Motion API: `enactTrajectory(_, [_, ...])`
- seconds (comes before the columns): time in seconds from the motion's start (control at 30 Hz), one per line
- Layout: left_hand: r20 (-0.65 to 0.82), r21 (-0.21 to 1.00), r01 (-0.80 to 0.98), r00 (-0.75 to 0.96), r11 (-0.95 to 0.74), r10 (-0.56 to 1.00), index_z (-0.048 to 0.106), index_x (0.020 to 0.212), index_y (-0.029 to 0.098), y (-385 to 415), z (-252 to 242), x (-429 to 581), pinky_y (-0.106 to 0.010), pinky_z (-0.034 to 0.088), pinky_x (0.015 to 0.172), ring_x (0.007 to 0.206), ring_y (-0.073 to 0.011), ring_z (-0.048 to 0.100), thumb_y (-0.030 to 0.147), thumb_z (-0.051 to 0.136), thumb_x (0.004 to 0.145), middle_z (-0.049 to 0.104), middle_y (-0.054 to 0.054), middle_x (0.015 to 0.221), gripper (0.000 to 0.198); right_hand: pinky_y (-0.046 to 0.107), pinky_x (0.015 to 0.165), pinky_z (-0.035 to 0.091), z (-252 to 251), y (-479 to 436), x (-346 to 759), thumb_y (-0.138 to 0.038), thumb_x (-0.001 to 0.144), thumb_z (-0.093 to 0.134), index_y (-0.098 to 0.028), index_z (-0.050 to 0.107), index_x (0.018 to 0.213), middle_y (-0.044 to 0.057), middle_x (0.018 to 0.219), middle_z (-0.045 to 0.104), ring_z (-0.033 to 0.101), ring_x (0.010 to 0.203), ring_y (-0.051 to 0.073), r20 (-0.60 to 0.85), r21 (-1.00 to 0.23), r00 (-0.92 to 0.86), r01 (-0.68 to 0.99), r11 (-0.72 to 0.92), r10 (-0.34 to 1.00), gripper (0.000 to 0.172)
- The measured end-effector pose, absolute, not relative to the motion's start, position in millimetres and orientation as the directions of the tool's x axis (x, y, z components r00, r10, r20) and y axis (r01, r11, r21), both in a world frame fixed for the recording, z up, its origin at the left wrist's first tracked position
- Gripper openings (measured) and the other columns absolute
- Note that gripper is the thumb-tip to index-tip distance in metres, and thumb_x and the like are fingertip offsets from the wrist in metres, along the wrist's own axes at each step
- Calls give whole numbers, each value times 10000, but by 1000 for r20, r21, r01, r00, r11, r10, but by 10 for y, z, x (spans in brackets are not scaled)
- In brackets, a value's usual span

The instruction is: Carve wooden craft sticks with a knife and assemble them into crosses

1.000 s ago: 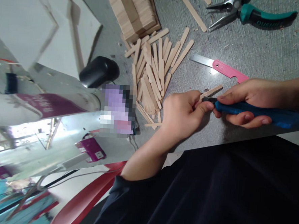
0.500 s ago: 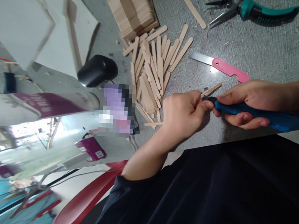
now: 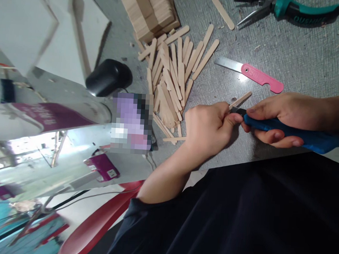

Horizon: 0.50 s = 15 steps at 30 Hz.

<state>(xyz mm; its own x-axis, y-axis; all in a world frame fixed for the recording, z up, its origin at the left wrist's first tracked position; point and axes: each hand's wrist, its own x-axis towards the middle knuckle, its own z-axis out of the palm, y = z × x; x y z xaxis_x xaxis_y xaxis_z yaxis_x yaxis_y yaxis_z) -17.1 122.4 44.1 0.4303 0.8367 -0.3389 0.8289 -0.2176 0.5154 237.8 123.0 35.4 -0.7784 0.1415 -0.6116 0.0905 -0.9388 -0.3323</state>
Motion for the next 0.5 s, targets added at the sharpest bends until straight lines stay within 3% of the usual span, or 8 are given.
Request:
enactTrajectory(0.17, [-325,503,836,416,-217,849,464,711,280,1205,428,-172,-437,300,628,582,-219,529,708,598,1145,565,-30,593,624,282,288,250,394,1235,2356,-679,1205,638,-236,669,1063,-45,645,548,379,337,109,-629,-336,-761,83,-938,158,466])
enactTrajectory(0.3, [-315,513,832,411,-211,855,501,715,277,1191,400,-177,-428,302,629,607,-224,572,741,587,1147,598,-36,613,640,260,309,293,430,1250,2350,-576,1242,581,-231,661,1066,-40,640,554,447,349,126,-639,-337,-757,115,-934,137,395])
enactTrajectory(0.5, [-354,484,855,388,-188,851,500,728,279,1189,419,-143,-423,272,652,621,-231,568,713,600,1136,594,-38,638,604,254,315,309,474,1216,2330,-630,1193,675,-238,639,1028,-60,598,538,434,340,127,-634,-369,-746,60,-927,204,427])
